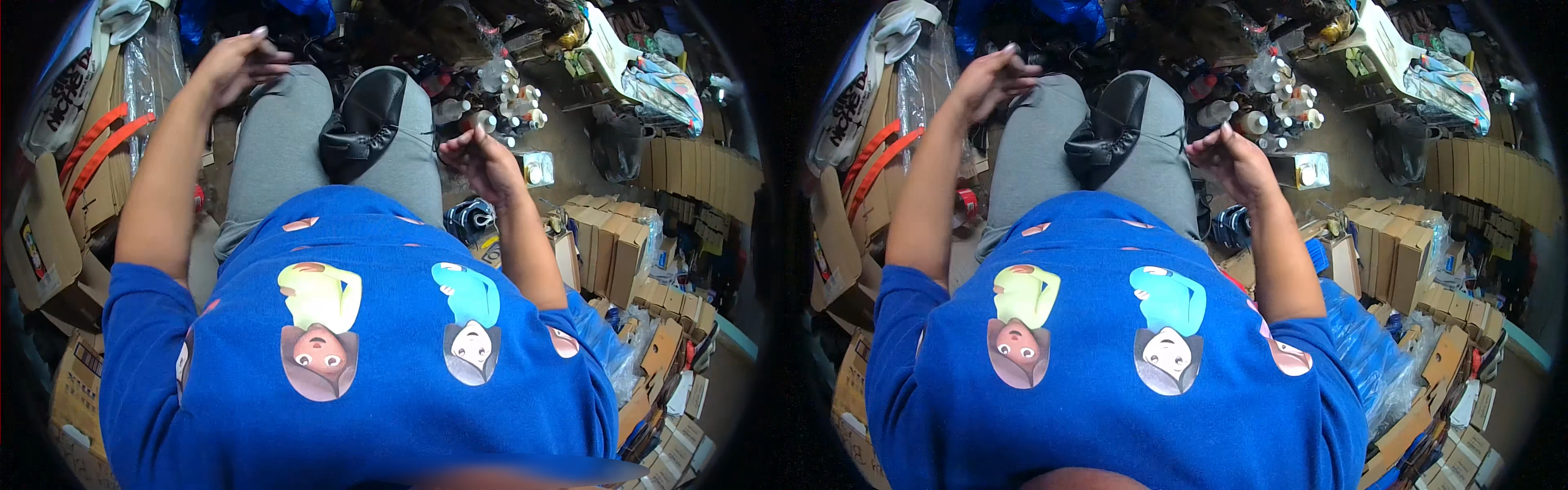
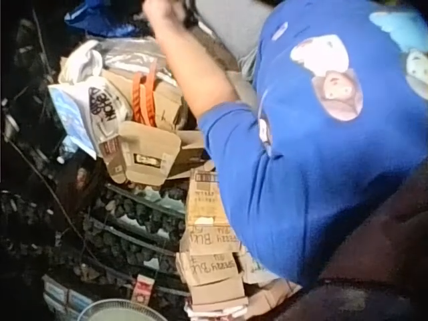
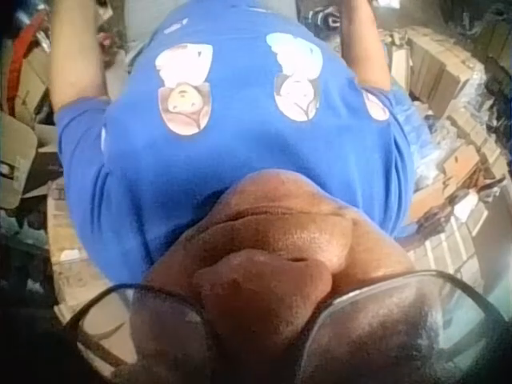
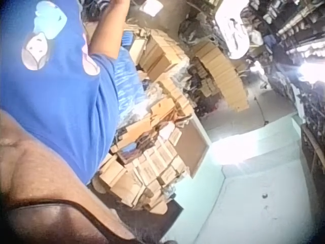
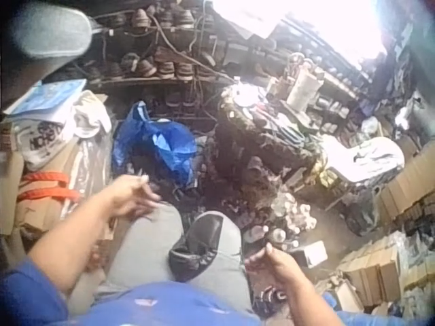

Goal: Lacing a black shoe while sitting in a workshop environment.

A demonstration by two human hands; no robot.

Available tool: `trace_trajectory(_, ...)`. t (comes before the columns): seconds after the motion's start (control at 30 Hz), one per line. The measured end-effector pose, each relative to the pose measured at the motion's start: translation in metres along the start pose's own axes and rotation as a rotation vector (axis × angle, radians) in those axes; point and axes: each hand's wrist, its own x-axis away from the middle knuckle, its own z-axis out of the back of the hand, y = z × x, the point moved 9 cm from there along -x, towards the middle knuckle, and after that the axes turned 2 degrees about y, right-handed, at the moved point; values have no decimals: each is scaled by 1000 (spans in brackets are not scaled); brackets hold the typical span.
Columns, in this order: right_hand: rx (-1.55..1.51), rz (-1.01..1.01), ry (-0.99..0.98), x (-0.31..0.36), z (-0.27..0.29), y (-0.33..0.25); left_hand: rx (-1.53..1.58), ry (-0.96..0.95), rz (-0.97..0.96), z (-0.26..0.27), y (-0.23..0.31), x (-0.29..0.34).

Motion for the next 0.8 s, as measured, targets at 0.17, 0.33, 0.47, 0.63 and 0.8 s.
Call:
trace_trajectory(0.17, 1445, 420, 332, 13, 70, -61, -981, 322, -672, 19, 51, 45)
trace_trajectory(0.33, 1030, 411, -30, -30, -84, -75, -1381, -237, -786, -144, -6, 118)
trace_trajectory(0.47, 1327, 381, 27, -47, -115, -72, -1478, -354, -844, -156, -35, 101)
trace_trajectory(0.63, 1296, 357, 128, -48, -94, -59, -1344, -416, -948, -152, -33, 98)
trace_trajectory(0.8, 1271, 492, 163, -38, -111, -59, -1490, -442, -810, -146, -33, 101)
